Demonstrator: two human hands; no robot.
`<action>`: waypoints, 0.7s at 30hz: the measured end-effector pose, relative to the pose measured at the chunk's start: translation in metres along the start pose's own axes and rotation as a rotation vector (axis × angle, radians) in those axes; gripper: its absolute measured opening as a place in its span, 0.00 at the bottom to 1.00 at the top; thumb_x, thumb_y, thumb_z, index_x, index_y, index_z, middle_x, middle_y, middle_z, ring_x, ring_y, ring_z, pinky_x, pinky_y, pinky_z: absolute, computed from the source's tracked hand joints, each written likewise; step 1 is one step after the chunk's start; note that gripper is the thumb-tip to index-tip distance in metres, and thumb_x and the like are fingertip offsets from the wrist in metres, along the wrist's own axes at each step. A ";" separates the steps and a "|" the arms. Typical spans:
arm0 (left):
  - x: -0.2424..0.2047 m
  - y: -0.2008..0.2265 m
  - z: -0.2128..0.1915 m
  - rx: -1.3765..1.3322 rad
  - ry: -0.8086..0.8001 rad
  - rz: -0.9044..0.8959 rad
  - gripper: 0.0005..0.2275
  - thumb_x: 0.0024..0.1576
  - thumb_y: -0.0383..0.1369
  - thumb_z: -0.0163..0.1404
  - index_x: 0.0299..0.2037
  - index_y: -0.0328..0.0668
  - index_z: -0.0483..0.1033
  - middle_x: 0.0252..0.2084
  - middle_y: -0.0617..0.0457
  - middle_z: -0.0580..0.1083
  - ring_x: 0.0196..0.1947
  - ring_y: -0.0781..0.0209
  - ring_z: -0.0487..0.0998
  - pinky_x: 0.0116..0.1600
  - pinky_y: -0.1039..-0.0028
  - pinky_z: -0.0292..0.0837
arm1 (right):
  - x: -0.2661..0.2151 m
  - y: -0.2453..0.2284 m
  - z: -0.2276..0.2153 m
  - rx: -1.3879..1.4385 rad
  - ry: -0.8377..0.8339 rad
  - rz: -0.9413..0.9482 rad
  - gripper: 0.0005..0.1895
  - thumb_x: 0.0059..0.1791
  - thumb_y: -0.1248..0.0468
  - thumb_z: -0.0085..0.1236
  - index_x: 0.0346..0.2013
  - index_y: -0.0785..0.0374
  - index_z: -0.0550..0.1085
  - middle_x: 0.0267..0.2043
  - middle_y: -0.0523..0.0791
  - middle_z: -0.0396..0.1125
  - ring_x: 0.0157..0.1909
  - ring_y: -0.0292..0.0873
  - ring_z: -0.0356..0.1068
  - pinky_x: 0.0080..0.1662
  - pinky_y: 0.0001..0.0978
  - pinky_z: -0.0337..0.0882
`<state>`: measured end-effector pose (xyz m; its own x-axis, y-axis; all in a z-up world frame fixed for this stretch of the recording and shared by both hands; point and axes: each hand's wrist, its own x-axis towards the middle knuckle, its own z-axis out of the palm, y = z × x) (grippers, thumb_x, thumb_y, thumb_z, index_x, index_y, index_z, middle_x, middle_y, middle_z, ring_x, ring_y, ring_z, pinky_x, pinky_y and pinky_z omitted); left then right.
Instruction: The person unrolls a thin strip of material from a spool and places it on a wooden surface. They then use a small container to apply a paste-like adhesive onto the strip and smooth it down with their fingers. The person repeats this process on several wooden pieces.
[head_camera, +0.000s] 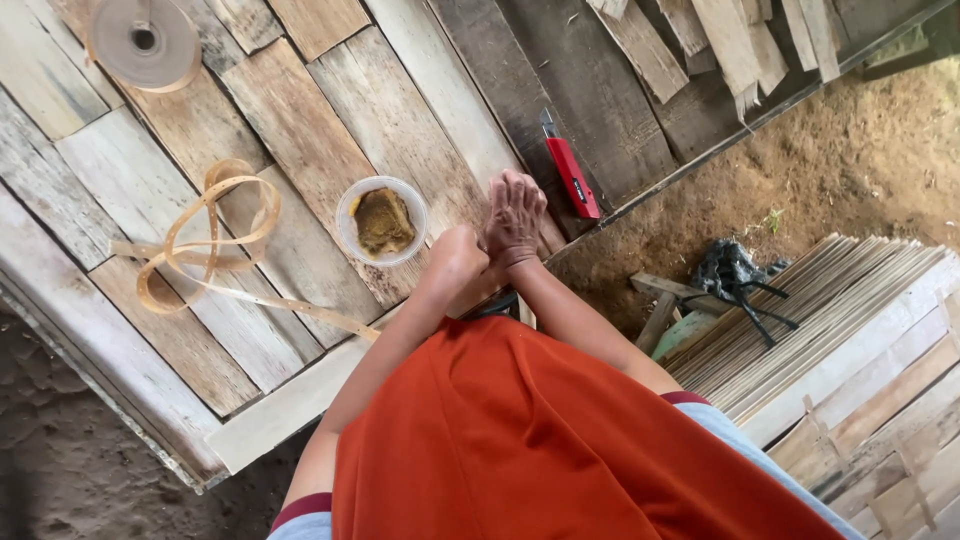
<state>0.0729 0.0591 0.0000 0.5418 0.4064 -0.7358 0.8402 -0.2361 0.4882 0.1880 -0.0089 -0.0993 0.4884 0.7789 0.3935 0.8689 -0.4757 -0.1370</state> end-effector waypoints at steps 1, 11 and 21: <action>-0.029 0.016 -0.015 0.001 -0.009 -0.001 0.15 0.48 0.33 0.49 0.42 0.35 0.82 0.43 0.34 0.79 0.51 0.35 0.80 0.54 0.48 0.77 | 0.001 -0.002 -0.004 -0.002 -0.007 0.005 0.10 0.54 0.59 0.43 0.47 0.52 0.70 0.57 0.44 0.62 0.63 0.51 0.59 0.61 0.47 0.58; -0.014 -0.012 0.055 -0.007 0.221 0.154 0.12 0.57 0.32 0.44 0.37 0.31 0.77 0.34 0.30 0.78 0.41 0.29 0.81 0.45 0.46 0.79 | 0.005 -0.005 -0.009 -0.066 0.050 -0.061 0.11 0.53 0.60 0.45 0.48 0.55 0.72 0.56 0.45 0.63 0.61 0.50 0.62 0.59 0.46 0.60; -0.023 -0.024 0.093 -0.024 0.270 0.216 0.11 0.58 0.41 0.45 0.37 0.45 0.75 0.32 0.36 0.78 0.39 0.31 0.81 0.44 0.47 0.78 | 0.006 -0.004 -0.005 -0.082 0.104 -0.074 0.09 0.50 0.59 0.51 0.44 0.53 0.73 0.54 0.43 0.64 0.59 0.48 0.63 0.57 0.45 0.62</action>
